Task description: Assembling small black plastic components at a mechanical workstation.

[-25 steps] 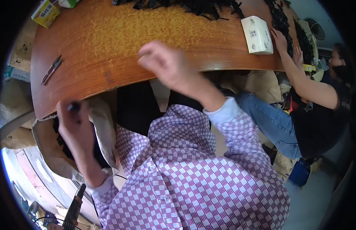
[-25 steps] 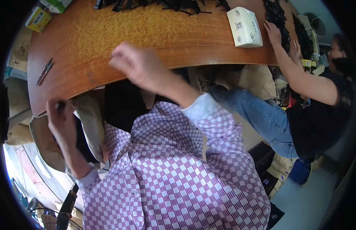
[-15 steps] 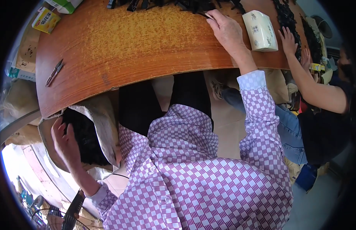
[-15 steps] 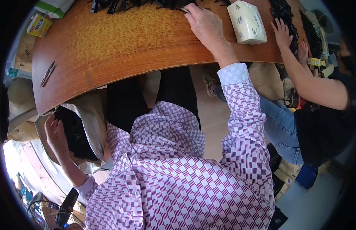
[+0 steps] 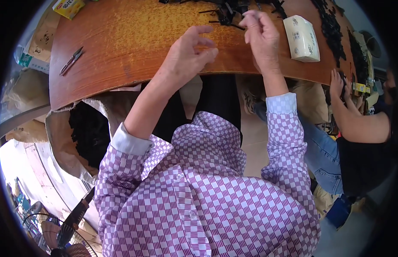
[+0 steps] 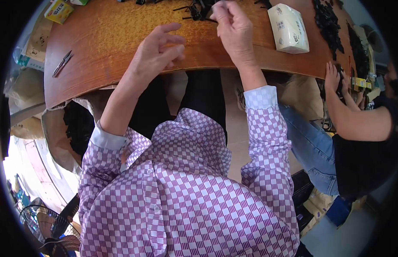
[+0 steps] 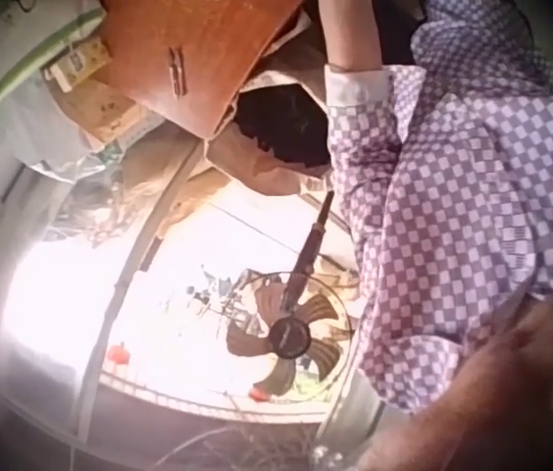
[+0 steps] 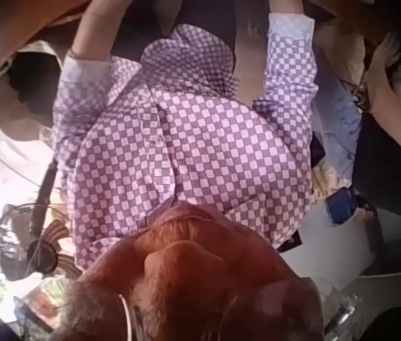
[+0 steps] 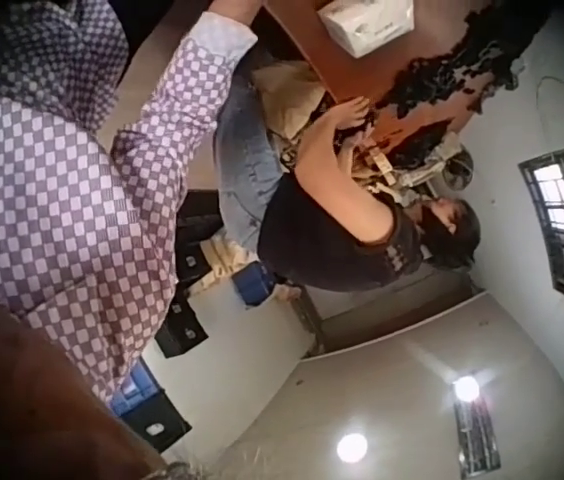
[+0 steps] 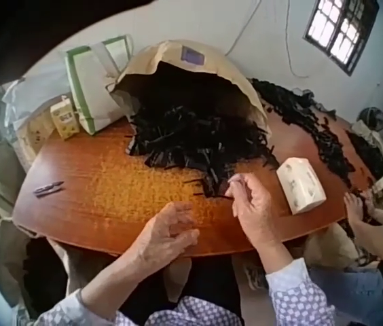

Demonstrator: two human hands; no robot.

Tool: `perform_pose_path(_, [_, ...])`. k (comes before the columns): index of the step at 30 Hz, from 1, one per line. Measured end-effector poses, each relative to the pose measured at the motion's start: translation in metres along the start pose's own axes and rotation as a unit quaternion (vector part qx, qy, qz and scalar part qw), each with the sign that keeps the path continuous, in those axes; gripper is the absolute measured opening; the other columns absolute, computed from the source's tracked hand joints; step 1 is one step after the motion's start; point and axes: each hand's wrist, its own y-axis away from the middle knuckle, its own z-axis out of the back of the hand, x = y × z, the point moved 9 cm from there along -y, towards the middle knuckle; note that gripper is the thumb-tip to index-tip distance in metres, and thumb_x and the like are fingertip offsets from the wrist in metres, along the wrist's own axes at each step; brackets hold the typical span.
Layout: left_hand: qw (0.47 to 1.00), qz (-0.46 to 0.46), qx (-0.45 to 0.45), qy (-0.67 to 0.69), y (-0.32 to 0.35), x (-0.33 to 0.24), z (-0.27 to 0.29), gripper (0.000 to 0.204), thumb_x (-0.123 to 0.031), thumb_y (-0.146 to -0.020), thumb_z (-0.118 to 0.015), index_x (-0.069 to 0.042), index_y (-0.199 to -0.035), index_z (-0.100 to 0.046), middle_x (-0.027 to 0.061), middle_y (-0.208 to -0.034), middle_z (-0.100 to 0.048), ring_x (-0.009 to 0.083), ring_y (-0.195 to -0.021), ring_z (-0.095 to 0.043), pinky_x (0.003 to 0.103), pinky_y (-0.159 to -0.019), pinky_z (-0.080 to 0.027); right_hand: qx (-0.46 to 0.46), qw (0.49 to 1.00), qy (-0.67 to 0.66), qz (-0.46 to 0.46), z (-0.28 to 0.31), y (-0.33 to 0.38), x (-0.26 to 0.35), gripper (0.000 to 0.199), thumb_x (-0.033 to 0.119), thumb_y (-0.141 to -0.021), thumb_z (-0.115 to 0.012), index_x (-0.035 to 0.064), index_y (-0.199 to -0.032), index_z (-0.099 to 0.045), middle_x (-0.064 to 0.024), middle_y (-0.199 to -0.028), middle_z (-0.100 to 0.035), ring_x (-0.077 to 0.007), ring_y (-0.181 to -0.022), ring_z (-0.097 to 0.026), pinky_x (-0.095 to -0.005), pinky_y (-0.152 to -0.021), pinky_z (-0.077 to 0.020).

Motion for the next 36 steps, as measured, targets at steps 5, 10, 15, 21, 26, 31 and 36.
perform_pose_path(5, [0.997,-0.042,-0.050,-0.038,0.005,-0.007,0.015,0.060,-0.019,-0.082,-0.067,0.002,-0.131,-0.040,0.0177,-0.110,-0.059,0.0213,-0.083,-0.062,0.031,-0.071,-0.053,-0.008,0.976,-0.210,-0.050,0.001,-0.006,0.013,0.015,0.018,-0.096,-0.051,0.0048,-0.098,-0.058,-0.0024,-0.080,-0.060,-0.0032,-0.054,-0.043,-0.0160,-0.047,-0.0325])
perform_pose_path(10, [0.989,-0.100,-0.106,-0.040,0.006,-0.025,0.032,0.064,-0.020,-0.079,-0.070,0.003,-0.130,-0.040,0.0186,-0.107,-0.060,0.0233,-0.085,-0.062,0.033,-0.071,-0.053,0.134,0.959,-0.239,-0.068,-0.051,0.017,0.053,0.017,0.021,-0.096,-0.051,0.0063,-0.099,-0.059,-0.0004,-0.076,-0.057,-0.0024,-0.054,-0.041,-0.0148,-0.046,-0.0296])
perform_pose_path(15, [0.993,-0.070,-0.087,-0.034,0.017,-0.015,0.045,0.060,-0.018,-0.077,-0.071,0.005,-0.126,-0.044,0.0172,-0.095,-0.063,0.0213,-0.082,-0.062,0.032,-0.071,-0.052,0.199,0.951,-0.208,-0.109,-0.087,0.031,0.059,0.015,0.022,-0.096,-0.053,0.0077,-0.098,-0.059,0.0036,-0.069,-0.050,-0.0011,-0.053,-0.036,-0.0138,-0.045,-0.0264])
perform_pose_path(21, [0.987,-0.099,-0.113,-0.050,0.043,-0.013,0.052,0.045,-0.003,-0.083,-0.064,0.002,-0.125,-0.045,0.0069,-0.089,-0.062,0.0113,-0.079,-0.062,0.025,-0.067,-0.050,0.189,0.940,-0.217,-0.185,-0.120,0.041,0.051,0.010,0.015,-0.092,-0.058,0.0083,-0.100,-0.056,0.0090,-0.064,-0.044,0.0019,-0.051,-0.033,-0.0138,-0.043,-0.0243])
perform_pose_path(26, [0.980,-0.094,-0.152,-0.090,0.056,-0.006,0.065,0.039,0.001,-0.085,-0.060,0.000,-0.122,-0.048,0.0056,-0.088,-0.063,0.0104,-0.078,-0.062,0.024,-0.068,-0.052,0.192,0.933,-0.209,-0.220,-0.141,0.046,0.048,0.010,0.014,-0.092,-0.059,0.0095,-0.100,-0.055,0.0100,-0.065,-0.046,0.0025,-0.051,-0.034,-0.0137,-0.042,-0.0252])
perform_pose_path(31, [0.980,-0.075,-0.171,0.063,0.059,0.015,0.078,0.036,-0.002,-0.084,-0.059,0.000,-0.118,-0.050,0.0081,-0.087,-0.064,0.0127,-0.076,-0.064,0.026,-0.067,-0.053,0.225,0.906,-0.219,-0.285,-0.157,0.059,0.051,0.014,0.020,-0.093,-0.057,0.0078,-0.099,-0.055,0.0090,-0.066,-0.047,0.0018,-0.053,-0.037,-0.0141,-0.045,-0.0286])
perform_pose_path(36, [0.978,-0.049,-0.164,0.121,0.063,0.018,0.084,0.033,-0.002,-0.084,-0.059,0.001,-0.116,-0.051,0.0100,-0.090,-0.064,0.0145,-0.078,-0.064,0.027,-0.066,-0.053,0.265,0.916,-0.187,-0.236,-0.161,0.060,0.061,0.022,0.027,-0.096,-0.052,0.0049,-0.099,-0.055,0.0070,-0.069,-0.047,0.0008,-0.057,-0.039,-0.0146,-0.050,-0.0345])
